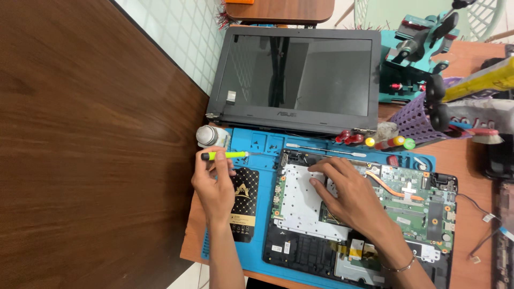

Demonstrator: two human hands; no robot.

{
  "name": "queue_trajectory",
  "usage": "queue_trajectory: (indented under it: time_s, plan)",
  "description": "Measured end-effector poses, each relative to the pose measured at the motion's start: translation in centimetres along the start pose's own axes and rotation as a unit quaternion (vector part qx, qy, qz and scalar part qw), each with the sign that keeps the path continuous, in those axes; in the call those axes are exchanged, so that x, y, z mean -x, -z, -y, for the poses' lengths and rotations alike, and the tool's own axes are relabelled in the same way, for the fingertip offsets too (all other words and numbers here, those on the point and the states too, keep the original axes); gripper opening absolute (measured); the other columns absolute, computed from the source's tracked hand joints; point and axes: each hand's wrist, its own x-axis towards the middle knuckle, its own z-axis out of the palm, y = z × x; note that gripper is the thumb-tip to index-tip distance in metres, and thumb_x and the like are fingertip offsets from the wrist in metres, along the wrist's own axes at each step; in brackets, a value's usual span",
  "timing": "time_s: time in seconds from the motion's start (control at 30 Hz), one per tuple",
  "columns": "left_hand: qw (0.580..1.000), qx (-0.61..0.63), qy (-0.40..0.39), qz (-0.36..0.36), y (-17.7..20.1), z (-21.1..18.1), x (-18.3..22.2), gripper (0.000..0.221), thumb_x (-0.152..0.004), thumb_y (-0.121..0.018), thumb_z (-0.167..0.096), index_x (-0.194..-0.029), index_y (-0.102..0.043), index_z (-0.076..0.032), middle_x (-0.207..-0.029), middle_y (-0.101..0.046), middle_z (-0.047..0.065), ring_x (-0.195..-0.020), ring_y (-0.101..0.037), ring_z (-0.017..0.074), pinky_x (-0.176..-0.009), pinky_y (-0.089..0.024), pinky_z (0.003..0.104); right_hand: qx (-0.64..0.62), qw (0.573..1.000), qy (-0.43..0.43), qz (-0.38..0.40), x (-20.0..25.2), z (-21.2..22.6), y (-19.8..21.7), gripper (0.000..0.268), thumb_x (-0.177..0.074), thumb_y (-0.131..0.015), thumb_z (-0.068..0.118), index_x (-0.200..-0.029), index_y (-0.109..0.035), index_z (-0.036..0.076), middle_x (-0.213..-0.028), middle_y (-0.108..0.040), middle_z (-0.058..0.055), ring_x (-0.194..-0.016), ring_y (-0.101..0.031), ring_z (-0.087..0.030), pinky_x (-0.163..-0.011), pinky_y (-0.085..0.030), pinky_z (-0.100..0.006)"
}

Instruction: The person assembles internal components of a laptop, including connecting a fan and a small electronic board by hand and using a screwdriver to secure screws into the laptop chassis.

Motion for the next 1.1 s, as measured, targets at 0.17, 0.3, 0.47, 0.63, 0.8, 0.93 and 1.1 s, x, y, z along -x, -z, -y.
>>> queue_trajectory:
  time_s: [0.17, 0.3, 0.47, 0.63, 0.8, 0.93, 1.1]
  plan:
    - [0.995, 0.09, 0.013, 0.036, 0.2, -1.4, 1.6, 0.017, -0.108, -0.054, -0.014, -0.107, -0.06, 0.001, -0.082, -0.061, 0.003, -0.07, -0.06, 0.0088, -0.063, -0.053, 0.025, -0.064, 0.998, -0.02, 0.006, 0.5, 0.3, 0.1, 0.025, -0.089, -0.072, 0.022, -0.108, -0.07, 0.008, -0.109, -0.07, -0.006, -0.083, -0.068, -0.02, -0.06, -0.056, -0.032]
    - [0.99, 0.125, 0.01, 0.072, -0.4, -2.6, 3.4, 0.016, -0.106, -0.053, -0.013, -0.105, -0.06, 0.001, -0.087, -0.063, 0.004, -0.072, -0.061, 0.0084, -0.063, -0.055, 0.026, -0.131, 0.99, -0.04, 0.025, 1.0, 0.6, -0.2, 0.032, -0.084, -0.077, 0.023, -0.113, -0.074, 0.01, -0.101, -0.076, -0.003, -0.075, -0.069, -0.016, -0.058, -0.055, -0.03]
    - [0.99, 0.101, 0.026, 0.099, -1.3, -3.5, 5.1, 0.016, -0.105, -0.057, -0.014, -0.104, -0.062, 0.001, -0.081, -0.063, 0.004, -0.068, -0.062, 0.0085, -0.062, -0.052, 0.025, -0.166, 0.984, -0.059, 0.03, 1.9, 0.6, -0.5, 0.021, -0.083, -0.079, 0.019, -0.102, -0.078, 0.009, -0.092, -0.078, -0.004, -0.068, -0.067, -0.015, -0.057, -0.054, -0.03]
    - [0.988, 0.106, 0.03, 0.105, -1.9, -3.9, 5.6, 0.016, -0.105, -0.058, -0.015, -0.104, -0.063, 0.001, -0.082, -0.063, 0.004, -0.07, -0.062, 0.0081, -0.063, -0.054, 0.025, -0.165, 0.986, -0.033, -0.005, 2.6, 0.0, -0.4, 0.016, -0.085, -0.078, 0.017, -0.098, -0.079, 0.008, -0.086, -0.078, -0.005, -0.07, -0.07, -0.014, -0.06, -0.055, -0.029]
    - [0.991, 0.082, 0.011, 0.108, -1.9, -4.3, 6.0, 0.017, -0.105, -0.058, -0.016, -0.103, -0.063, 0.0, -0.084, -0.065, 0.004, -0.07, -0.063, 0.0086, -0.063, -0.055, 0.025, -0.167, 0.985, -0.026, -0.016, 3.1, -0.3, -0.5, 0.014, -0.084, -0.079, 0.016, -0.096, -0.079, 0.007, -0.086, -0.078, -0.005, -0.069, -0.071, -0.014, -0.061, -0.056, -0.029]
    - [0.992, 0.063, 0.014, 0.109, -1.7, -4.4, 6.3, 0.017, -0.104, -0.059, -0.017, -0.102, -0.064, 0.0, -0.087, -0.067, 0.005, -0.071, -0.065, 0.0093, -0.062, -0.056, 0.025, -0.152, 0.987, -0.053, -0.007, 3.4, -0.5, -0.6, 0.015, -0.082, -0.081, 0.016, -0.093, -0.08, 0.007, -0.082, -0.078, -0.005, -0.065, -0.07, -0.016, -0.057, -0.054, -0.031]
    - [0.995, 0.009, 0.017, 0.097, -1.0, -4.3, 7.3, 0.016, -0.101, -0.063, -0.016, -0.101, -0.066, -0.001, -0.082, -0.069, 0.005, -0.07, -0.067, 0.0097, -0.062, -0.057, 0.025, -0.158, 0.987, -0.009, -0.009, 3.8, -0.8, -1.1, 0.014, -0.082, -0.08, 0.016, -0.092, -0.08, 0.006, -0.081, -0.077, -0.006, -0.068, -0.071, -0.017, -0.057, -0.055, -0.032]
